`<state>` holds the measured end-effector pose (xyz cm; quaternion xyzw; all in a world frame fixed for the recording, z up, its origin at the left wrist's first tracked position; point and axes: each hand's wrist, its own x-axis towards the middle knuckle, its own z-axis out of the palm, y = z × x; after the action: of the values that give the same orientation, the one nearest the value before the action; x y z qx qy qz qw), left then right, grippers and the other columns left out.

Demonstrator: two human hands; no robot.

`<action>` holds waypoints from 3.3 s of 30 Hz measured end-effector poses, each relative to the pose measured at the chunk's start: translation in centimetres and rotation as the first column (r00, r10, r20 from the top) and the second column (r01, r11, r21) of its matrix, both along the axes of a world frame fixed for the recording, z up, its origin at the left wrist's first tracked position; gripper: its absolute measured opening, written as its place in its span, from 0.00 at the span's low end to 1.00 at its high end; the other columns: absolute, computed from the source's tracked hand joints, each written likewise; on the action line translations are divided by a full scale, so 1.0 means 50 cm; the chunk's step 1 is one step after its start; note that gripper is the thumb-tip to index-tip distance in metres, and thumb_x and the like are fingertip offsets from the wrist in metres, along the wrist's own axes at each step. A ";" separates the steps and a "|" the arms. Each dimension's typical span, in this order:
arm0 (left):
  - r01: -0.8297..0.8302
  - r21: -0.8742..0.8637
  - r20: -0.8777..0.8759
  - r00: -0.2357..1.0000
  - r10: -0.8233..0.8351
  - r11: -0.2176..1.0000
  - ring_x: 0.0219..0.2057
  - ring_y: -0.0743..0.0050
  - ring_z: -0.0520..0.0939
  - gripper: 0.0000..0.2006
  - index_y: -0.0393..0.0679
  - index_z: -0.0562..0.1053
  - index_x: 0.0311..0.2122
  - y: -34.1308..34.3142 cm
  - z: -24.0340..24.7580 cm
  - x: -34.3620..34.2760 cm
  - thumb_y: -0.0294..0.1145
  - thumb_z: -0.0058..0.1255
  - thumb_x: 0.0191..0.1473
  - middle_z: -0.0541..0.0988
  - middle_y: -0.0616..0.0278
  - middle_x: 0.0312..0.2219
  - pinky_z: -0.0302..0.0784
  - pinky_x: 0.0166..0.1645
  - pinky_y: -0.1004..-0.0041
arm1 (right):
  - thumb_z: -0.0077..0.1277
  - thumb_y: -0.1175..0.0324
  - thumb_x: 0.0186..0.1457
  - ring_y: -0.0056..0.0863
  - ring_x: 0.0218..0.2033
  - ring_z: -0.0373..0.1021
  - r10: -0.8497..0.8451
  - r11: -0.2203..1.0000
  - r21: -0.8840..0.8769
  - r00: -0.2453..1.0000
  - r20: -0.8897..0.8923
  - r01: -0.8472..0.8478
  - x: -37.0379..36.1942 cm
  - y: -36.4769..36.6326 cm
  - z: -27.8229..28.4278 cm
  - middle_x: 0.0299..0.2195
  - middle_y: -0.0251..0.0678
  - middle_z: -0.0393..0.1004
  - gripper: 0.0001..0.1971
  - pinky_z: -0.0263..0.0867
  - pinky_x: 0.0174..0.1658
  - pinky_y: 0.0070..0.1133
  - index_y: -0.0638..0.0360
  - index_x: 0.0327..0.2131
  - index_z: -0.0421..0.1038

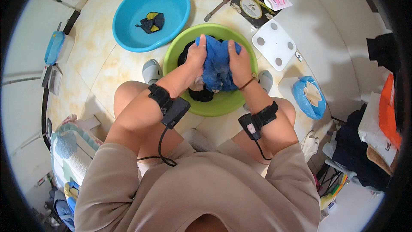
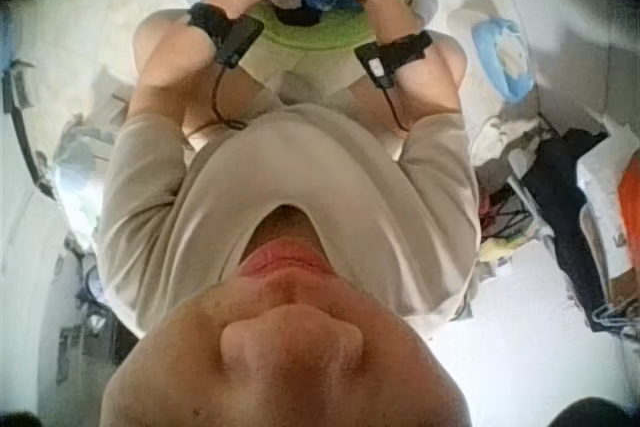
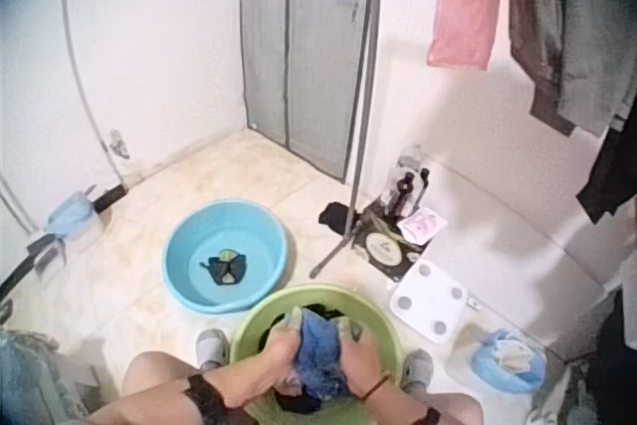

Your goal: The person washes a blue cloth and other garments in a green basin containing soapy water by rubbing and squeezing them with their hands.

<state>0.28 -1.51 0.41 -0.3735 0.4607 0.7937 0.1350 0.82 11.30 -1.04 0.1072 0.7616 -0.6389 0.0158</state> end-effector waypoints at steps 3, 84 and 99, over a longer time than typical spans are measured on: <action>0.079 0.205 0.023 0.996 -0.085 0.976 0.32 0.64 0.75 0.22 0.38 0.67 0.38 -0.023 -0.029 -0.026 0.51 0.41 0.53 0.74 0.55 0.33 0.72 0.38 0.65 | 0.44 0.50 0.53 0.35 0.28 0.69 0.106 0.991 0.089 0.991 -0.076 -0.100 0.022 -0.063 0.029 0.25 0.47 0.71 0.22 0.63 0.34 0.27 0.64 0.34 0.68; 0.180 -0.167 0.008 0.983 -0.181 0.969 0.23 0.74 0.71 0.15 0.35 0.72 0.29 0.073 -0.047 0.013 0.38 0.40 0.50 0.73 0.60 0.22 0.67 0.30 0.71 | 0.38 0.55 0.53 0.45 0.22 0.63 -0.185 0.982 0.014 0.953 0.239 0.187 -0.040 -0.037 -0.038 0.19 0.50 0.68 0.23 0.59 0.31 0.34 0.68 0.20 0.66; 0.256 -0.392 -0.065 0.951 -0.304 0.884 0.14 0.80 0.64 0.16 0.40 0.66 0.15 0.061 -0.048 -0.013 0.37 0.40 0.51 0.65 0.67 0.12 0.58 0.19 0.72 | 0.36 0.58 0.54 0.39 0.18 0.60 -0.227 0.970 -0.038 0.950 0.215 0.241 0.008 -0.063 -0.033 0.15 0.46 0.64 0.21 0.55 0.26 0.33 0.66 0.19 0.65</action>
<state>-0.40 1.55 -1.99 -0.2719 0.6617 0.6835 0.1448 1.21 8.16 -2.67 0.2628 0.7170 -0.6453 0.0234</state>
